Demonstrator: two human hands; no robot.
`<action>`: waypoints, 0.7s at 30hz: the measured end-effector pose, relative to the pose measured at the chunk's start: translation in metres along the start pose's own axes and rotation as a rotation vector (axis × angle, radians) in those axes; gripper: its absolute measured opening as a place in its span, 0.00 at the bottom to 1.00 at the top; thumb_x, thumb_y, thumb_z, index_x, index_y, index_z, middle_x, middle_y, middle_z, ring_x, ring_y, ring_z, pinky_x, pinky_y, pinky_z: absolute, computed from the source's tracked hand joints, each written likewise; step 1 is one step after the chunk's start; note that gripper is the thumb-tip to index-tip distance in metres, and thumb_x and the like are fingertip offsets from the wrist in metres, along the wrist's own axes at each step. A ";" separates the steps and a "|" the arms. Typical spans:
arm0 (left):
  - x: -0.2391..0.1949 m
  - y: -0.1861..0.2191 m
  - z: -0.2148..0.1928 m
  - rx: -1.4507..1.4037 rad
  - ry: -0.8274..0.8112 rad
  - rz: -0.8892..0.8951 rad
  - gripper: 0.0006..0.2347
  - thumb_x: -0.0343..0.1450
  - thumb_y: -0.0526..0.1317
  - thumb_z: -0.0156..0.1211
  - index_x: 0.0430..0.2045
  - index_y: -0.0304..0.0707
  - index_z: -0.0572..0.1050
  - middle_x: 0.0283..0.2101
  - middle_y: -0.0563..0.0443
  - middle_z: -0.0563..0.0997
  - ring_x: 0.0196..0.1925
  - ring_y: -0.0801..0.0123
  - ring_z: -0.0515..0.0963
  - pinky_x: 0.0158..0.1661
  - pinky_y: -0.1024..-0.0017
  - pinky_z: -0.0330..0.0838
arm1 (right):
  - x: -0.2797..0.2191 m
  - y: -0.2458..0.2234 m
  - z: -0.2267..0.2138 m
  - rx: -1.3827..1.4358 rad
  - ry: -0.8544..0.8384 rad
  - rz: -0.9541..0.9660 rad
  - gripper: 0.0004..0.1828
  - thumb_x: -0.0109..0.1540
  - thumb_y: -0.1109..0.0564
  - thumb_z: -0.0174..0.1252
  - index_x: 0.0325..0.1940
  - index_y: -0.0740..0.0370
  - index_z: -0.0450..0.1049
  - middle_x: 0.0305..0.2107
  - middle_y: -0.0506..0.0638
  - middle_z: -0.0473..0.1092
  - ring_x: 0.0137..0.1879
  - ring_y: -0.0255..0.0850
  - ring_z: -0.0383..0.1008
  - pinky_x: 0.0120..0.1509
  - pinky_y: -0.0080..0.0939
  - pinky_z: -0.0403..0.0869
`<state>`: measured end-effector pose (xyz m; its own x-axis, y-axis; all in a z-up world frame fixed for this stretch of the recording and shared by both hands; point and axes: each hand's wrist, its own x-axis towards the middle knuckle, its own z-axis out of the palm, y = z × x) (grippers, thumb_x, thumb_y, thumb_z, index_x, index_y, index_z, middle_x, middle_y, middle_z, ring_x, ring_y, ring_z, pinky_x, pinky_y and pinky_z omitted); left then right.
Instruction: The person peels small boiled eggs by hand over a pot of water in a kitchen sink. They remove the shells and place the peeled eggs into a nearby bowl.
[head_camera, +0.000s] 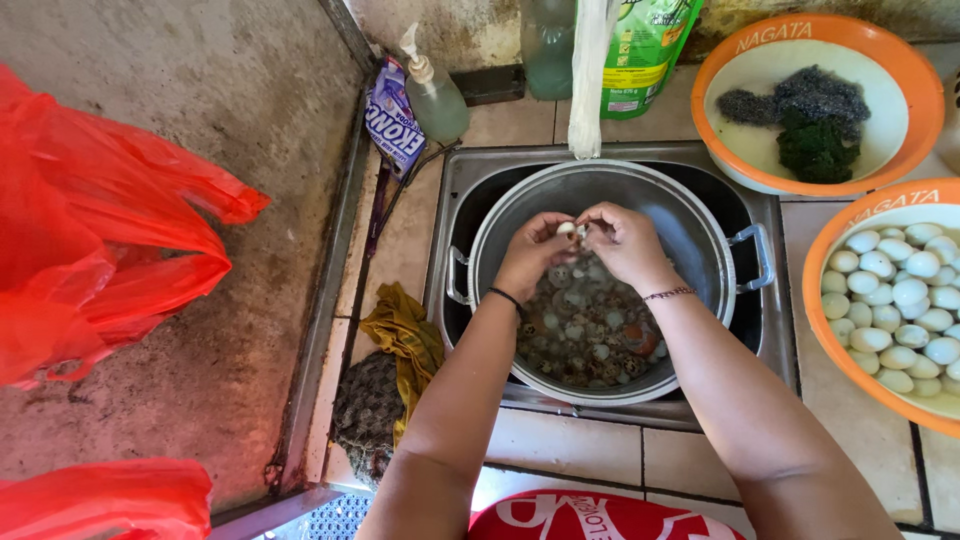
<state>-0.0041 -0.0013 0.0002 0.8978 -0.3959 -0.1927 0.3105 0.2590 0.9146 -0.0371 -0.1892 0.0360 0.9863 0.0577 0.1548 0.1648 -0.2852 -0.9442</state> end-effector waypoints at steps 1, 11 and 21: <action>0.001 0.000 -0.001 -0.002 0.014 -0.011 0.10 0.74 0.31 0.60 0.49 0.30 0.75 0.43 0.47 0.79 0.43 0.66 0.81 0.45 0.65 0.79 | 0.000 -0.001 0.000 0.032 0.007 -0.004 0.08 0.65 0.66 0.56 0.47 0.65 0.76 0.36 0.49 0.77 0.40 0.31 0.79 0.46 0.32 0.77; 0.003 -0.002 -0.005 -0.188 0.094 -0.117 0.09 0.72 0.35 0.64 0.43 0.35 0.73 0.43 0.49 0.81 0.46 0.67 0.82 0.52 0.67 0.80 | -0.004 -0.029 -0.001 -0.260 -0.054 -0.195 0.15 0.58 0.62 0.66 0.49 0.63 0.77 0.36 0.52 0.76 0.39 0.37 0.77 0.44 0.38 0.77; -0.003 0.012 0.002 -0.092 0.117 -0.108 0.11 0.72 0.36 0.65 0.44 0.32 0.75 0.42 0.47 0.82 0.43 0.66 0.84 0.48 0.67 0.83 | -0.002 -0.031 -0.006 -0.213 -0.070 -0.146 0.13 0.63 0.59 0.63 0.51 0.62 0.80 0.41 0.53 0.78 0.40 0.41 0.81 0.43 0.38 0.79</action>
<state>-0.0034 0.0010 0.0122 0.8864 -0.3216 -0.3331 0.4295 0.3026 0.8508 -0.0445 -0.1858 0.0667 0.9500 0.1765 0.2574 0.3109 -0.4632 -0.8299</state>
